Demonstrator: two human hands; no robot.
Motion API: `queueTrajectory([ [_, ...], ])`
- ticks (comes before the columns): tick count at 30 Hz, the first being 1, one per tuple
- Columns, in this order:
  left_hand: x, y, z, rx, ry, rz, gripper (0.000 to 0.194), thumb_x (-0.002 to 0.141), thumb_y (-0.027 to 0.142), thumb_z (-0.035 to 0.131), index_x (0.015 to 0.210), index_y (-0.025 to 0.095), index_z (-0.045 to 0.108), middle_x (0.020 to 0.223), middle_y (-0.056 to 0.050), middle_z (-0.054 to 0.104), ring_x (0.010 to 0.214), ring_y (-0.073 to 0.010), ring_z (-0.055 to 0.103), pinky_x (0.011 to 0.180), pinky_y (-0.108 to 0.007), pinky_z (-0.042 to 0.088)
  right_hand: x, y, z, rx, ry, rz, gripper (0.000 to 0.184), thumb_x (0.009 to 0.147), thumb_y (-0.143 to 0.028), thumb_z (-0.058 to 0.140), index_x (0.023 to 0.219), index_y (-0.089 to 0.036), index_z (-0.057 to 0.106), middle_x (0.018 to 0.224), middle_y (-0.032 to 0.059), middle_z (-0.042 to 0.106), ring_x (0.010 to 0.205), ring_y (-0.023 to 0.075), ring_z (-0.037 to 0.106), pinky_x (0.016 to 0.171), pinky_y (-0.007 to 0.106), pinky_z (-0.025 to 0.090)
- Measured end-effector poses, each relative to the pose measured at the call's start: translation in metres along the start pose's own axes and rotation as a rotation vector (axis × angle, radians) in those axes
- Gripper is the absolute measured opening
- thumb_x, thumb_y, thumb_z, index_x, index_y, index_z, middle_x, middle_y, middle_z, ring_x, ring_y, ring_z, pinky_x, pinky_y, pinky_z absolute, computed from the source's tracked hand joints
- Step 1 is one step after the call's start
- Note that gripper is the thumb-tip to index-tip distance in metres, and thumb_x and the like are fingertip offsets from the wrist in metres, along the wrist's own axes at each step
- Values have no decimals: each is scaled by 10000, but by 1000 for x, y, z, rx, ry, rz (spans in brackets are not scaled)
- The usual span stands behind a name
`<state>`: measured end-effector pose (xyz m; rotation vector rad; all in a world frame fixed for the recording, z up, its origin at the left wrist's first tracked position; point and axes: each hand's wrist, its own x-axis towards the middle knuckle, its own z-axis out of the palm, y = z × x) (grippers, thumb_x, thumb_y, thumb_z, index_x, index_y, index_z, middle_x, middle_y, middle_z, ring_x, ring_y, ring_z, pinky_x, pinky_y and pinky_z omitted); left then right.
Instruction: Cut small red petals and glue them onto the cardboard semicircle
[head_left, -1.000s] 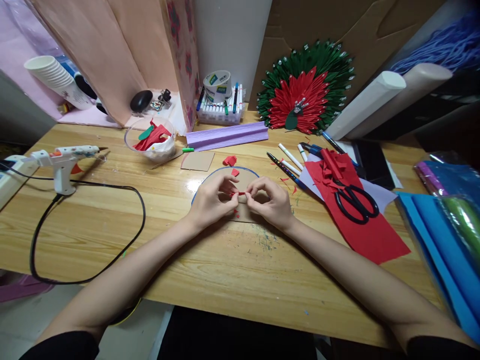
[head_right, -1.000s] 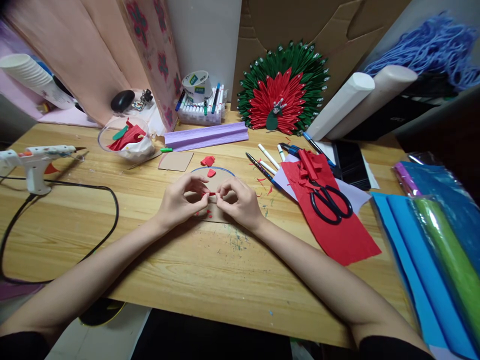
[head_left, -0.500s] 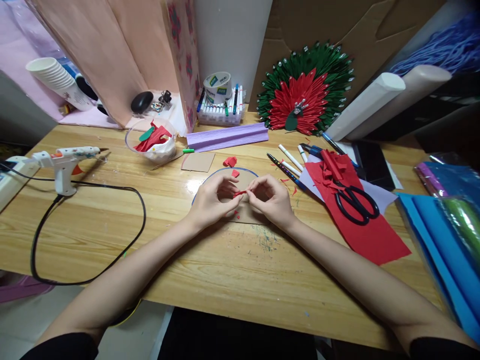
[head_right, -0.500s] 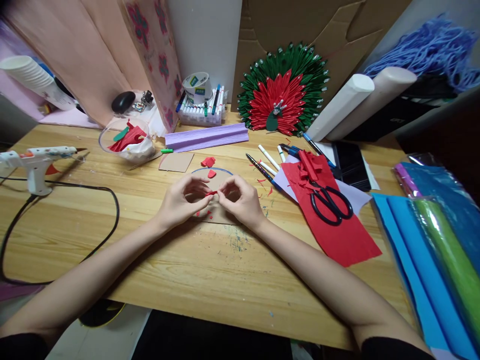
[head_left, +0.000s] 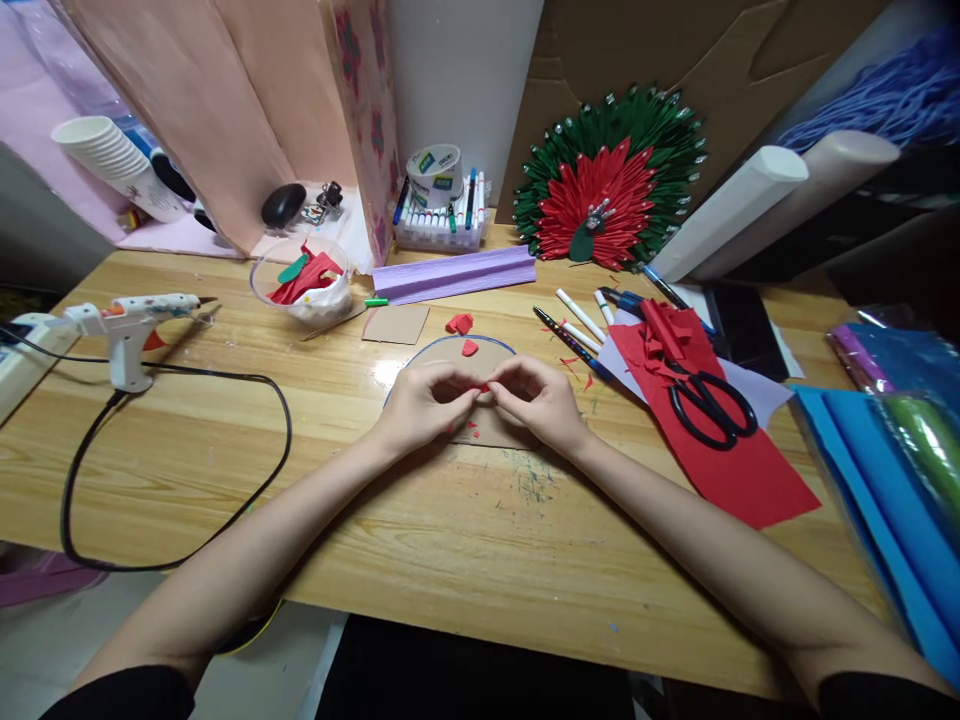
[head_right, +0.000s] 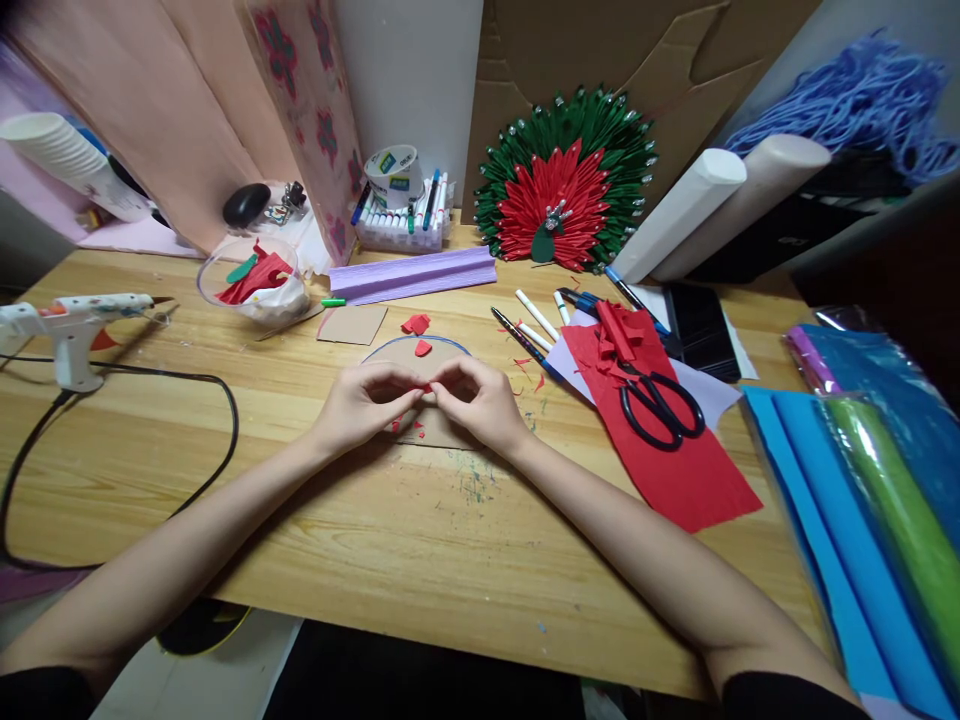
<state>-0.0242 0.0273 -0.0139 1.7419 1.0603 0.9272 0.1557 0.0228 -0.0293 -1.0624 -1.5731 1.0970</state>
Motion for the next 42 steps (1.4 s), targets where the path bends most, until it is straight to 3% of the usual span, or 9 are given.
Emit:
queueTrajectory([
  [5,1,3,-3,27,25,51,163,764,249,639,874,153,714,821,-76,702,710,-137,646,647,-249,523,3,0,-1,91,16,66,97,746,-249,664,790,-166,640,765,34,671,692,141,641,675,285,535],
  [13,3,2,-6,7,55,71,160,771,261,636,867,157,711,841,-77,708,745,-144,660,679,-260,540,6,-2,-1,176,21,105,167,664,-277,744,785,-172,694,802,51,725,738,169,682,720,320,569],
  [24,6,-1,-8,29,33,61,158,758,271,649,842,154,714,818,-78,716,714,-143,665,642,-253,538,1,0,1,39,44,26,104,732,-258,689,798,-179,677,794,45,710,725,161,669,694,311,554],
  [35,4,2,-10,333,51,274,130,798,241,600,807,163,704,773,-61,701,683,-125,626,659,-250,496,-1,-2,1,-124,68,-69,85,741,-254,681,776,-178,669,769,38,679,687,145,629,652,284,517],
  [42,3,3,-10,404,14,292,126,807,202,563,789,152,678,756,-53,676,666,-116,596,649,-242,471,-2,-4,0,-182,45,-87,64,753,-250,650,754,-187,641,754,36,661,673,151,613,640,293,505],
])
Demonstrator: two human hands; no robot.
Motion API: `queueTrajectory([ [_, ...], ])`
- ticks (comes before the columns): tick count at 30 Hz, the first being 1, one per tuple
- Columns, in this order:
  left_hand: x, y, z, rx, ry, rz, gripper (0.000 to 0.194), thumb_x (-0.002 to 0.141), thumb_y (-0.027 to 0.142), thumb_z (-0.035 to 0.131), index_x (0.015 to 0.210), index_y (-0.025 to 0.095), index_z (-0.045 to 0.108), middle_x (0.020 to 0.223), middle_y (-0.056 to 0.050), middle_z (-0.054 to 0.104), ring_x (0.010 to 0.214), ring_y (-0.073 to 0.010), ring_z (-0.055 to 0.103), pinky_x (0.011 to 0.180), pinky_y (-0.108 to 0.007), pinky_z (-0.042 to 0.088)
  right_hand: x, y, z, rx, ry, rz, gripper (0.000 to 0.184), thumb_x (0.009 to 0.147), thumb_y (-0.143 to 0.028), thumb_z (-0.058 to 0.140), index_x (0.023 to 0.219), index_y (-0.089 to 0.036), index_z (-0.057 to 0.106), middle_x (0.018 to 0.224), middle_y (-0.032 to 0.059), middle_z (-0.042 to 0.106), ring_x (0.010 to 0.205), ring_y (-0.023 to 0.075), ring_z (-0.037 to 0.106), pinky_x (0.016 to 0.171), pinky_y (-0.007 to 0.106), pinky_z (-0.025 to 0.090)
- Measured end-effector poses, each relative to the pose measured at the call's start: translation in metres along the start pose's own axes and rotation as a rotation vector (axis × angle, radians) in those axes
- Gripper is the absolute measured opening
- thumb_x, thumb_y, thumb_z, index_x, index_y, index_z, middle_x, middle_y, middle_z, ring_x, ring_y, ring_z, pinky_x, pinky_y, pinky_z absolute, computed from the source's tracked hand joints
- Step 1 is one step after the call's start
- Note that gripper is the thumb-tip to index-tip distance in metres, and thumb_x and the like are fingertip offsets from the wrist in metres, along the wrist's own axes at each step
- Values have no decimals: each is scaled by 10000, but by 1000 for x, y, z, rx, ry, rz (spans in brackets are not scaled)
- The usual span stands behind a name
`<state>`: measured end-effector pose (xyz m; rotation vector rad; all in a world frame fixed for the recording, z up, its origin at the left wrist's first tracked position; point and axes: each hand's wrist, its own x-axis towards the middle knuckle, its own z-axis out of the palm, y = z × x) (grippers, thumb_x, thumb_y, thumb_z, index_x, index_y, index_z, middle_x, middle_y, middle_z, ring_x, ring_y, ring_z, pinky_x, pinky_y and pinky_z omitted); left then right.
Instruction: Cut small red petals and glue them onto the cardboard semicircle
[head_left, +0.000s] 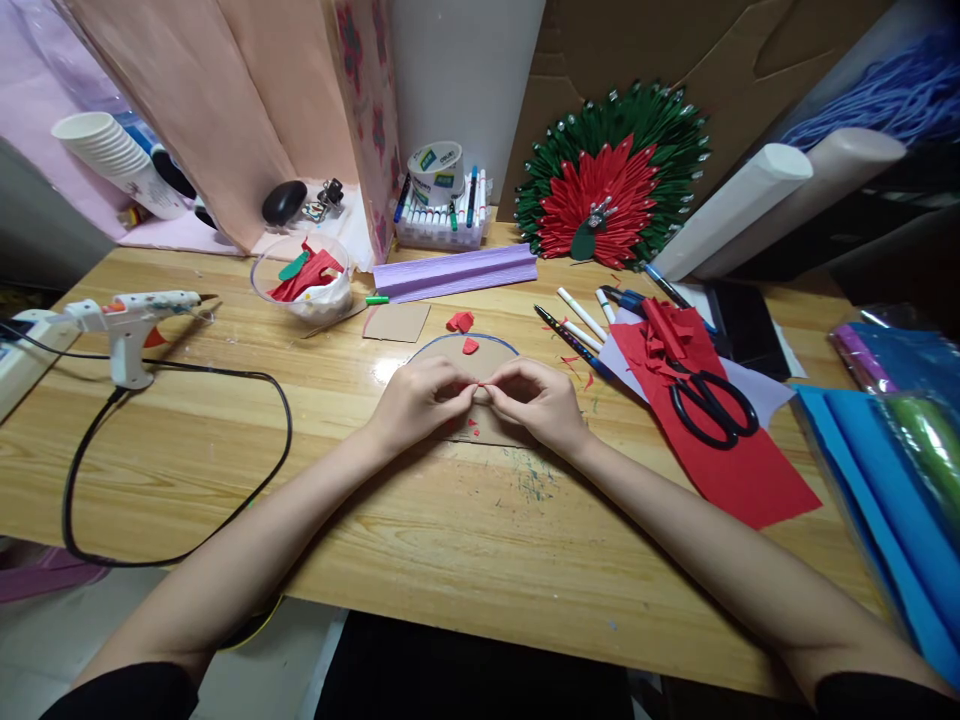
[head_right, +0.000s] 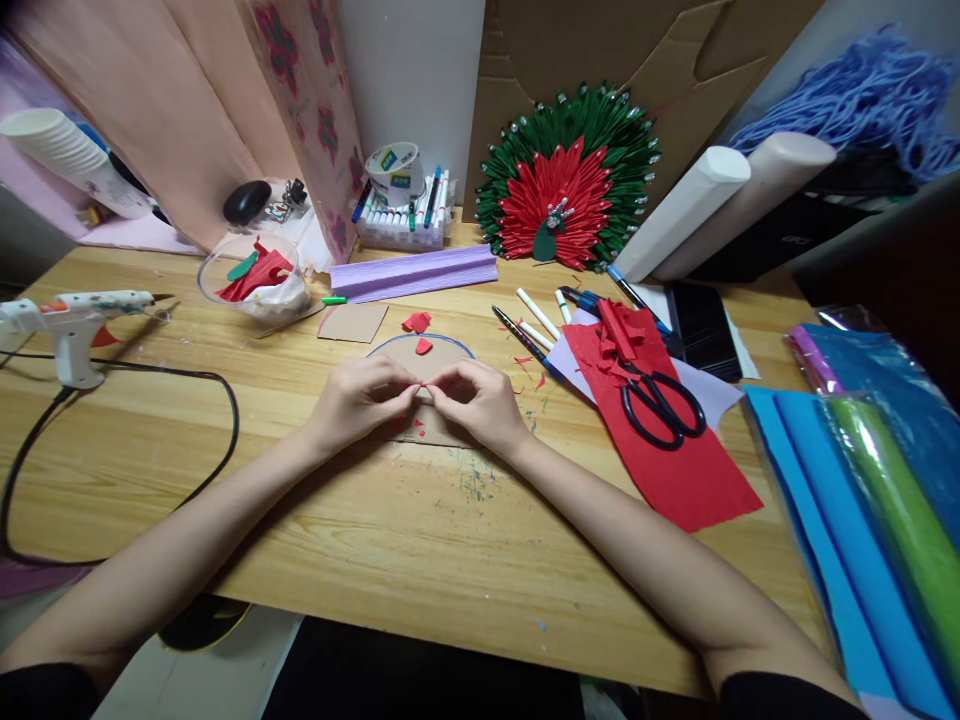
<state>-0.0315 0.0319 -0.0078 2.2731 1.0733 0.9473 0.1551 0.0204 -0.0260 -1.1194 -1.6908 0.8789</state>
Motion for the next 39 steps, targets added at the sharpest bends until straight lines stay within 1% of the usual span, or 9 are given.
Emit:
queueTrajectory([
  [6,-1,2,3,16,-22,1,99,788,196,576,770,148,660,731,-41,658,625,-106,570,604,-227,443,0,1,0,-56,-44,-18,60,732,-223,650,780,-195,626,774,34,653,714,166,615,660,299,501],
  [9,-1,4,4,14,-35,-4,107,790,195,570,769,139,659,732,-48,659,619,-107,570,595,-225,440,0,1,0,-84,-44,-33,27,738,-206,634,754,-192,617,741,26,642,682,155,600,632,285,487],
  [13,-1,4,3,-3,-33,-20,98,785,195,576,755,139,650,724,-44,654,635,-110,570,608,-227,442,0,0,0,-112,-29,-42,36,728,-191,633,708,-184,605,696,19,628,632,140,577,588,267,468],
  [17,-1,1,1,-18,18,-42,76,768,184,586,730,147,641,720,-34,656,633,-109,572,603,-226,442,1,0,-1,-97,16,-8,43,732,-192,619,699,-184,593,674,13,613,583,128,556,552,258,459],
  [20,0,-1,0,-35,66,-69,69,760,187,594,719,152,637,719,-37,661,630,-113,576,597,-229,446,2,2,-2,-58,37,14,46,746,-219,617,771,-184,600,733,26,630,611,135,578,577,270,479],
  [23,0,0,1,-60,48,-61,71,765,191,589,731,152,638,725,-41,663,639,-115,577,612,-238,451,2,1,-2,-85,-1,-47,92,737,-217,634,823,-190,618,787,37,650,686,155,603,640,291,487],
  [27,-2,2,4,-65,2,-52,73,767,187,578,737,153,634,727,-37,657,638,-113,567,608,-240,446,1,-1,-2,-148,-24,-94,13,750,-201,617,738,-204,613,725,25,649,668,159,592,619,291,467],
  [34,0,0,2,-48,64,-104,61,743,176,582,707,147,623,691,-29,647,601,-105,553,558,-221,444,1,-2,-2,-170,18,-83,38,754,-195,609,717,-199,604,701,18,632,624,145,571,588,279,452],
  [39,2,-1,-2,-78,136,-178,85,745,210,597,735,145,650,723,-46,668,612,-110,566,562,-225,465,1,-1,-2,-133,50,-35,43,769,-210,600,731,-193,608,704,17,625,592,130,557,557,267,451],
])
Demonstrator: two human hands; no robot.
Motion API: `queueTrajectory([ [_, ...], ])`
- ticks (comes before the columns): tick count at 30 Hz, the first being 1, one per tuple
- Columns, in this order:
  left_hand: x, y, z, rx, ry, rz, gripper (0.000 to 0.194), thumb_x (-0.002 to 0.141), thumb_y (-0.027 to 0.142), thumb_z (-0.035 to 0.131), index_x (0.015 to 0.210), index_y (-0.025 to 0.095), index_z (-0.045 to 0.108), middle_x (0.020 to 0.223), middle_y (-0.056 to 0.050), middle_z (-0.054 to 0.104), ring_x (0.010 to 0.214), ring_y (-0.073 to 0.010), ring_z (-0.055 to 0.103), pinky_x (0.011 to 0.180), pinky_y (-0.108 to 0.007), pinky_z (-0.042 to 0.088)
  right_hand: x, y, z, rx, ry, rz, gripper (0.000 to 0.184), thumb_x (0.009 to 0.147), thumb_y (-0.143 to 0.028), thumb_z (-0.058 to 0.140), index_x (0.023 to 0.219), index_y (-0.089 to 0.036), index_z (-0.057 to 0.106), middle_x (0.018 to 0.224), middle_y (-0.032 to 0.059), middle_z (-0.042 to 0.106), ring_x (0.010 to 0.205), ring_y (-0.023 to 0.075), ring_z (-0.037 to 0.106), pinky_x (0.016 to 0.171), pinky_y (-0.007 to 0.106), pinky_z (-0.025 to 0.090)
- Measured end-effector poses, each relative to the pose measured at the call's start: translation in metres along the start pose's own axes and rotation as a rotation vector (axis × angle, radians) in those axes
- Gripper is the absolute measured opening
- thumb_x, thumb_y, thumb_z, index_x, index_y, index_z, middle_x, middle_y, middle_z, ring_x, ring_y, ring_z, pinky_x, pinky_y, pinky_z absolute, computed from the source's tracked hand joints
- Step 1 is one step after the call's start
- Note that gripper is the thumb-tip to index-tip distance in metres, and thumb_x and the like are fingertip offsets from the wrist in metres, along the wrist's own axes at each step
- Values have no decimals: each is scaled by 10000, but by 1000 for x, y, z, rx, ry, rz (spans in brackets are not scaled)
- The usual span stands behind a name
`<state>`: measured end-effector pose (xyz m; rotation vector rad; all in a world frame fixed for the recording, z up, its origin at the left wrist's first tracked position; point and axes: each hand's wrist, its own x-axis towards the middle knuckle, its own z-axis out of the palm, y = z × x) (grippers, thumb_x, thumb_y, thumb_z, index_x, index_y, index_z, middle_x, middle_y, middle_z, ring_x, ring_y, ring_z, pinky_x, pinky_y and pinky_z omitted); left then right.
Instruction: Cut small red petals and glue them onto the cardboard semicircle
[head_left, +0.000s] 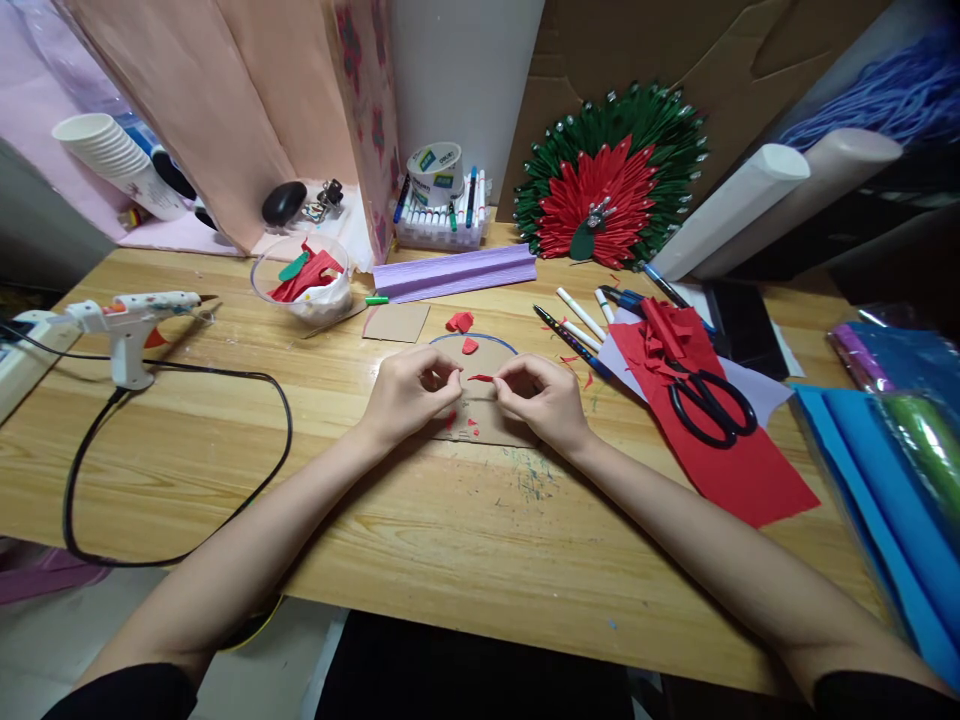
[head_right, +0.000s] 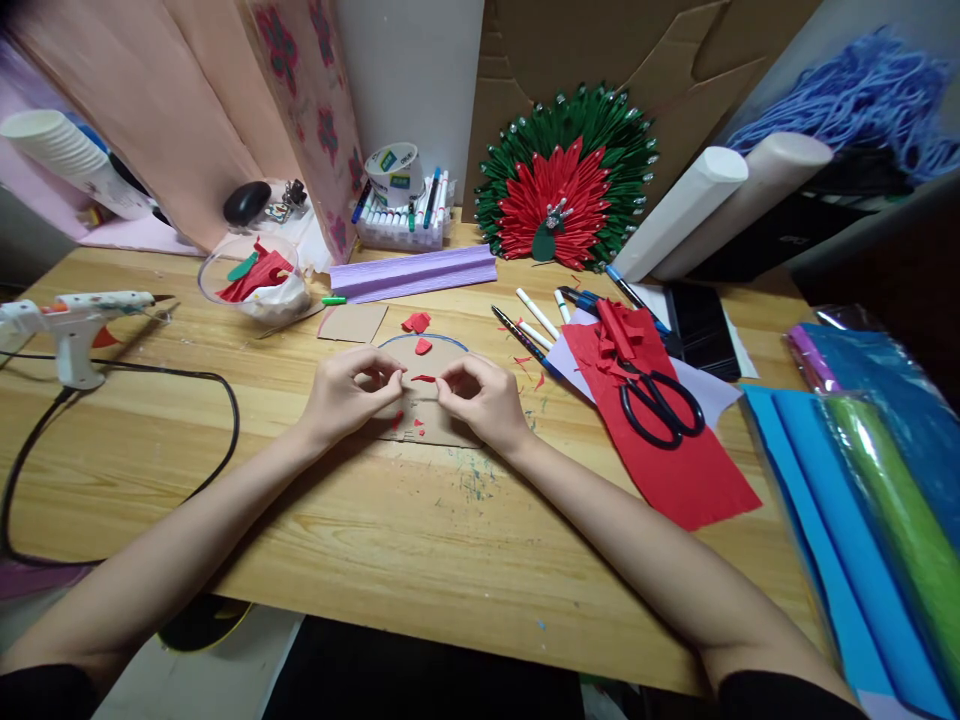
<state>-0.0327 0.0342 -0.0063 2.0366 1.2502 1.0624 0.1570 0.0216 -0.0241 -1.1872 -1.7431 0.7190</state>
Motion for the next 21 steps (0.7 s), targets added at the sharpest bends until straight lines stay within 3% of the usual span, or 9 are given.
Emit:
queueTrajectory([
  [8,-4,6,8,-261,-247,-265,285,797,383,574,756,118,671,691,-67,685,547,-107,578,514,-224,458,1,-2,-1,4,-43,-88,8,759,-212,620,751,-212,622,723,20,644,662,155,596,627,296,481],
  [12,-4,3,10,-330,-275,-315,264,779,368,601,762,109,653,604,-41,649,442,-76,519,432,-199,407,0,-1,-1,5,-48,-120,25,772,-215,613,787,-220,632,743,25,655,685,160,606,639,299,488],
  [21,-3,5,9,-358,-284,-325,236,764,340,613,765,107,653,576,-23,622,438,-77,517,422,-196,407,0,-2,-1,9,-70,-160,97,779,-178,591,824,-229,660,786,29,660,715,159,612,654,298,494],
])
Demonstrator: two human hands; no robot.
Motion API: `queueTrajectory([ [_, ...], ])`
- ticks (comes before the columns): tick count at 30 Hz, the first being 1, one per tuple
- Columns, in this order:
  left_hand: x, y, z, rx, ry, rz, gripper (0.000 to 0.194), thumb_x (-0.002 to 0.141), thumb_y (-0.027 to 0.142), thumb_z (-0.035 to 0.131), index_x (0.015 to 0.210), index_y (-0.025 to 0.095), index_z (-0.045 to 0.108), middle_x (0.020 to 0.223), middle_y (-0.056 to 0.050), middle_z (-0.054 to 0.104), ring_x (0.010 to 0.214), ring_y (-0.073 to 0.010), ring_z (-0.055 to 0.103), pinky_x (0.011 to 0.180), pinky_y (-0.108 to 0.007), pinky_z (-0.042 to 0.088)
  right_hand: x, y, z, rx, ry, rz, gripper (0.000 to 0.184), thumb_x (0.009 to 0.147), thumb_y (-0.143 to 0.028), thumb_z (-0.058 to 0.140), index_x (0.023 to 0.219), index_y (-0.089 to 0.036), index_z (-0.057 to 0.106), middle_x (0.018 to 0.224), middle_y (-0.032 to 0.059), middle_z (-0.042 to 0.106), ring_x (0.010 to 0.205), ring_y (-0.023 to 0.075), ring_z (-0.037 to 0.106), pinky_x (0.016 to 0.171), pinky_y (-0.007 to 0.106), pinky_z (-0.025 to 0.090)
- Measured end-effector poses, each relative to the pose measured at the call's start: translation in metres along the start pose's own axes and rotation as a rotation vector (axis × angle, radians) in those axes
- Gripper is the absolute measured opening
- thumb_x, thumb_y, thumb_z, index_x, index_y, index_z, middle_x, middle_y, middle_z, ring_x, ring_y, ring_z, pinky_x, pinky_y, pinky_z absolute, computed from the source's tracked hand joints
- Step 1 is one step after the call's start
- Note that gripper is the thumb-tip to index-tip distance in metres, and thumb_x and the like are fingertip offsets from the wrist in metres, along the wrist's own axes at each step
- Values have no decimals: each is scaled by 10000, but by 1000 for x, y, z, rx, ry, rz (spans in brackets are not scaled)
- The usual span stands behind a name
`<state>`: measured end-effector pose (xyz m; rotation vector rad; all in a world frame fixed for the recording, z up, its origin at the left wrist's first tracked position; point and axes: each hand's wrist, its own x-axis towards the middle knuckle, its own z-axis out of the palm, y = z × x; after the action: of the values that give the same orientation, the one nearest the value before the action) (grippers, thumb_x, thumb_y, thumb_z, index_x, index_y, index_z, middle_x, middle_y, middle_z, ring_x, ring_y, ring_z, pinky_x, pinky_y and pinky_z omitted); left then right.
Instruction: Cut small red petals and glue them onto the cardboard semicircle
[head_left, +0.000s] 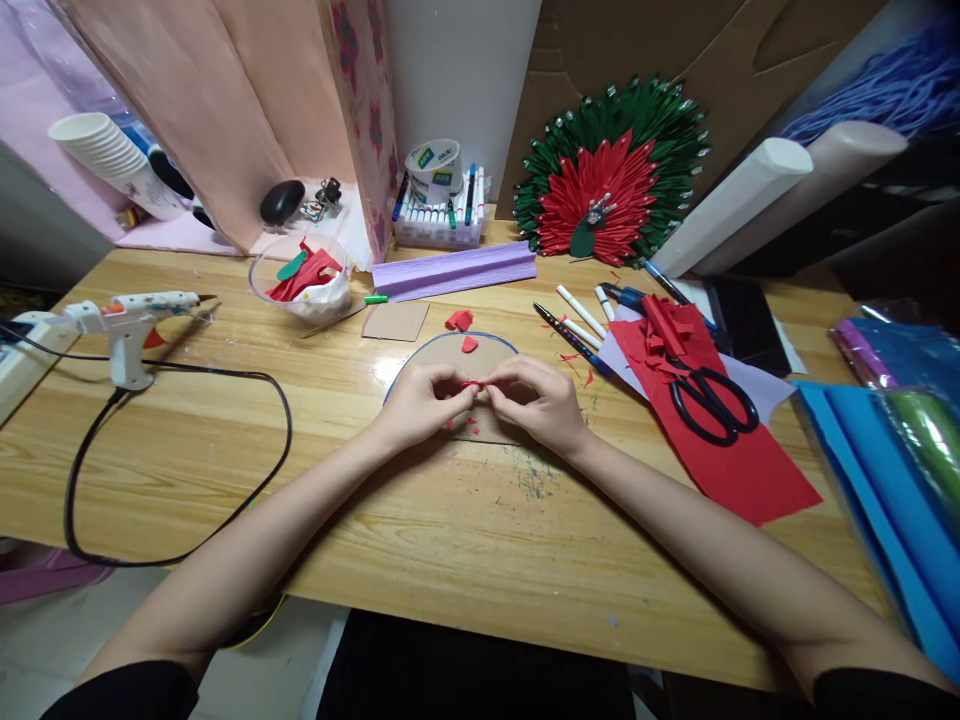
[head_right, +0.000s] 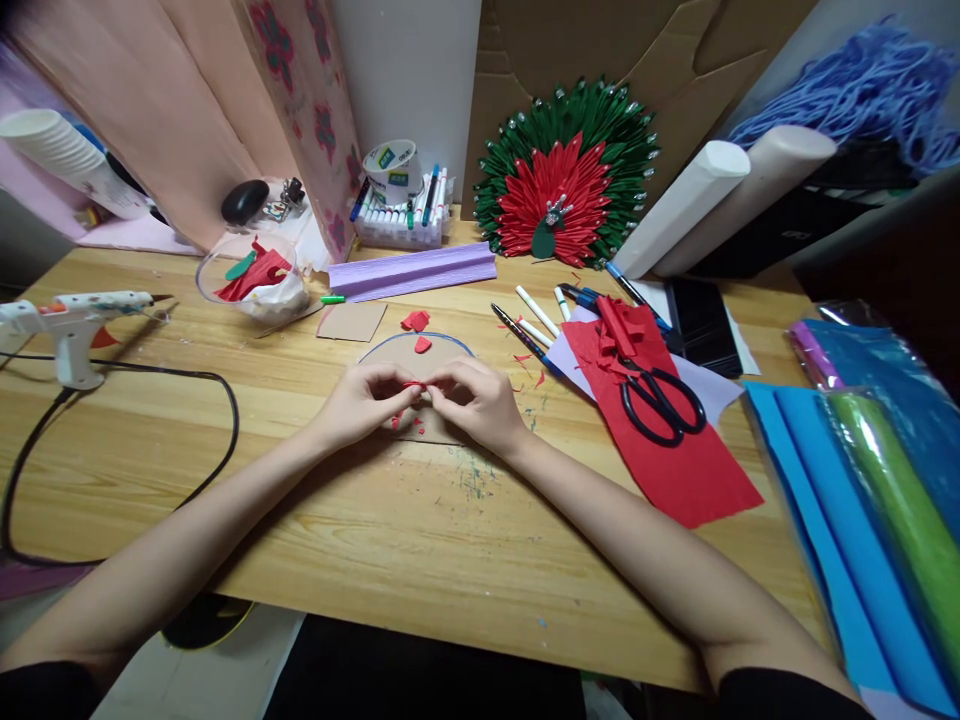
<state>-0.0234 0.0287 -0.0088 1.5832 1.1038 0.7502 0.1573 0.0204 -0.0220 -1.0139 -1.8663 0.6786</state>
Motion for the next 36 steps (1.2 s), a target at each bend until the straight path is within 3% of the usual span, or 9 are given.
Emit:
queueTrajectory([
  [7,1,1,-1,-214,-69,-180,257,736,359,628,784,106,631,654,-48,643,484,-90,558,415,-191,438,-2,2,0,-46,3,-99,108,788,-154,586,837,-221,656,801,34,663,747,157,614,684,297,498],
  [20,3,3,-2,-207,-62,-238,249,730,350,621,723,101,625,680,-57,647,504,-83,551,448,-191,452,-4,5,2,-169,-24,-241,112,794,-117,575,848,-187,643,833,59,676,777,160,612,726,298,494],
  [25,2,2,-1,-225,-62,-250,285,737,387,623,723,102,618,635,-44,623,490,-85,544,429,-190,437,-3,2,2,-102,-20,-151,95,797,-142,579,849,-193,639,820,48,669,760,156,613,709,294,499],
  [29,-1,1,1,-152,-20,-164,275,760,371,607,780,99,634,672,-56,632,482,-88,537,437,-207,439,-1,2,1,-50,-37,-13,74,789,-185,598,848,-198,641,816,40,664,717,153,615,668,288,497],
  [36,-3,0,1,286,111,254,166,787,274,592,745,131,666,687,-42,627,588,-100,535,536,-219,427,-1,5,3,37,-27,109,43,761,-181,620,803,-187,626,772,28,650,672,142,606,611,267,500],
])
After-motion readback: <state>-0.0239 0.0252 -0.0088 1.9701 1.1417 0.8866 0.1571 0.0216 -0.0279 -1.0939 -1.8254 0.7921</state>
